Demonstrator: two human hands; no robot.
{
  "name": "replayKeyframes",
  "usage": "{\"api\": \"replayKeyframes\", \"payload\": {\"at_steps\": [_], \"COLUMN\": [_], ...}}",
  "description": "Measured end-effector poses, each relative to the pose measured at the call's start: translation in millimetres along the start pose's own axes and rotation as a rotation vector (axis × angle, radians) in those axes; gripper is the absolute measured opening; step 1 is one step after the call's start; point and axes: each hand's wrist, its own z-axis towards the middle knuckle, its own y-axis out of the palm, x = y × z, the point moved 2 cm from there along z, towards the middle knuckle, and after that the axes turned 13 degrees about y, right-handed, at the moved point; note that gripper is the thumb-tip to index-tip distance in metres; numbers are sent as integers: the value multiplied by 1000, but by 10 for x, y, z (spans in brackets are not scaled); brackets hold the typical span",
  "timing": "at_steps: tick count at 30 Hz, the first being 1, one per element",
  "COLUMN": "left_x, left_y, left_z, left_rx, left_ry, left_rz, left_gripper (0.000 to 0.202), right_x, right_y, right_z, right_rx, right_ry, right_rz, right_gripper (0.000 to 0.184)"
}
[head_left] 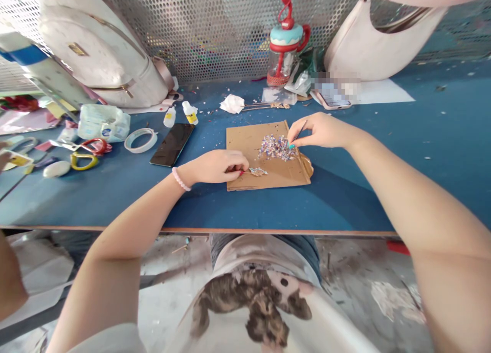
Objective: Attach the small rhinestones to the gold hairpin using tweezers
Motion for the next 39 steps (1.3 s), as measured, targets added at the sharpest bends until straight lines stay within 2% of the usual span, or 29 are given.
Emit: {"api": "replayKeyframes", "payload": {"at_steps": [9, 21, 39], "left_x": [-10, -7, -9], "left_y": [5, 7, 9], "left_z": [-5, -5, -11], "left_rx": [-5, -1, -4], "left_ry": [-5, 2, 2], "left_rz": [-4, 2, 1], "left_gripper": [18, 17, 17], "right_x": [20, 125, 85], "right_y": [-12, -251, -205], "right_z": [10, -102, -94], "right_rx": [-4, -31, -61], "right_ry": [5, 78, 99], "right_rz": [-5, -91, -106], "right_gripper": [41, 39, 40]}}
